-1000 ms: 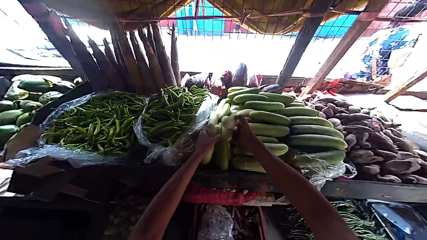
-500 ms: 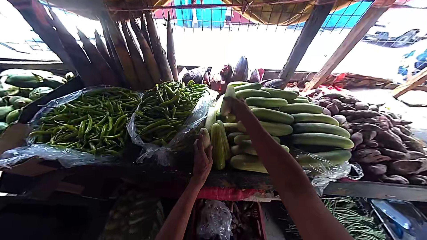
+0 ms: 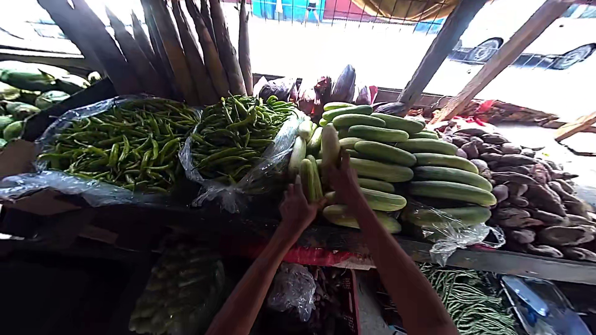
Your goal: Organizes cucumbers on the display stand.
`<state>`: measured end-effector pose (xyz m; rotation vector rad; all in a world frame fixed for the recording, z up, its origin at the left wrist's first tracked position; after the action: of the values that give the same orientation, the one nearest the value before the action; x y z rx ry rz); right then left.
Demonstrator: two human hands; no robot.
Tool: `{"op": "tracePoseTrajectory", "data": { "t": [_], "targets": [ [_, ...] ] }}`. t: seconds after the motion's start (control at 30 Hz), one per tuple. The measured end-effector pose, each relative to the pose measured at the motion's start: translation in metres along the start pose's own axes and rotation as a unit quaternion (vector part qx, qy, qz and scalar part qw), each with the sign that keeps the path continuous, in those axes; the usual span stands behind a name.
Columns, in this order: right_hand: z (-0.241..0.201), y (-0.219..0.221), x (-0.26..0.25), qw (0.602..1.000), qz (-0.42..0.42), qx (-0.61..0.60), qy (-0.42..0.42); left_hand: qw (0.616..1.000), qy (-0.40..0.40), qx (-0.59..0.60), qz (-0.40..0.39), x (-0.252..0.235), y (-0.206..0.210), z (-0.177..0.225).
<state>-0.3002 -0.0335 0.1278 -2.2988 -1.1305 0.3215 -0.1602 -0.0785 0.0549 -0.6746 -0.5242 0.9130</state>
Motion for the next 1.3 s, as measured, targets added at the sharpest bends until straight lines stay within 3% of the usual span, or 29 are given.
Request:
{"op": "tracePoseTrajectory", "data": {
  "t": [0.1, 0.17, 0.27, 0.37, 0.4, 0.47, 0.53, 0.57, 0.67, 0.73, 0.83, 0.93, 1.0, 1.1, 1.2, 1.3],
  "targets": [
    [-0.011, -0.006, -0.037, 0.979, 0.021, 0.203, -0.005, 0.999, 0.018, -0.042, -0.013, 0.000, 0.023, 0.001],
    [-0.023, 0.002, -0.030, 0.954, 0.026, 0.294, -0.059, 0.998, 0.046, -0.037, -0.034, 0.000, 0.016, 0.003],
    [-0.038, 0.030, 0.038, 0.943, 0.062, 0.248, -0.211, 0.990, 0.133, -0.031, -0.024, 0.006, -0.015, -0.024],
    [0.020, 0.096, 0.126, 0.943, 0.006, 0.103, -0.317, 0.978, 0.186, 0.097, -0.008, 0.044, -0.071, -0.091],
    [0.056, 0.132, 0.153, 0.950, -0.052, 0.084, -0.297, 0.968, 0.181, 0.174, -0.027, 0.066, -0.085, -0.127],
    [0.131, 0.214, 0.201, 0.954, -0.211, 0.133, -0.167, 0.932, 0.123, 0.330, -0.087, 0.114, -0.081, -0.224],
    [0.202, 0.297, 0.240, 0.907, -0.368, 0.202, -0.042, 0.892, -0.037, 0.444, -0.078, 0.153, -0.032, -0.354],
    [0.237, 0.335, 0.258, 0.870, -0.433, 0.237, 0.016, 0.882, -0.150, 0.443, -0.058, 0.173, 0.007, -0.424],
    [0.325, 0.451, 0.300, 0.788, -0.540, 0.266, 0.130, 0.844, -0.438, 0.305, -0.050, 0.237, 0.155, -0.613],
    [0.372, 0.525, 0.329, 0.763, -0.561, 0.263, 0.186, 0.821, -0.509, 0.244, -0.086, 0.274, 0.249, -0.693],
    [0.450, 0.623, 0.360, 0.742, -0.546, 0.291, 0.260, 0.818, -0.514, 0.201, -0.163, 0.283, 0.348, -0.756],
    [0.522, 0.696, 0.355, 0.789, -0.443, 0.283, 0.317, 0.817, -0.514, 0.145, -0.220, 0.275, 0.404, -0.800],
    [0.567, 0.737, 0.331, 0.822, -0.361, 0.270, 0.348, 0.827, -0.510, 0.117, -0.207, 0.270, 0.436, -0.837],
    [0.615, 0.764, 0.297, 0.814, -0.328, 0.303, 0.370, 0.847, -0.492, 0.108, -0.171, 0.265, 0.474, -0.879],
    [0.662, 0.773, 0.270, 0.812, -0.293, 0.345, 0.370, 0.869, -0.461, 0.074, -0.164, 0.266, 0.492, -0.884],
    [0.694, 0.770, 0.258, 0.830, -0.260, 0.350, 0.348, 0.835, -0.509, 0.174, -0.115, 0.272, 0.503, -0.870]
  ]
}}
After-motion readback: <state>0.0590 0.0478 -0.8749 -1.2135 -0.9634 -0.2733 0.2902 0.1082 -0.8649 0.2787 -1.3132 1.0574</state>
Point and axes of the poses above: each hand's wrist, its own x-axis away from the middle knuckle, its own y-axis out of the palm, z = x × y, the point moved 8 cm from there along -x, towards the middle knuckle, and after that the axes turned 1 degree about -x, right-handed, at the moved point
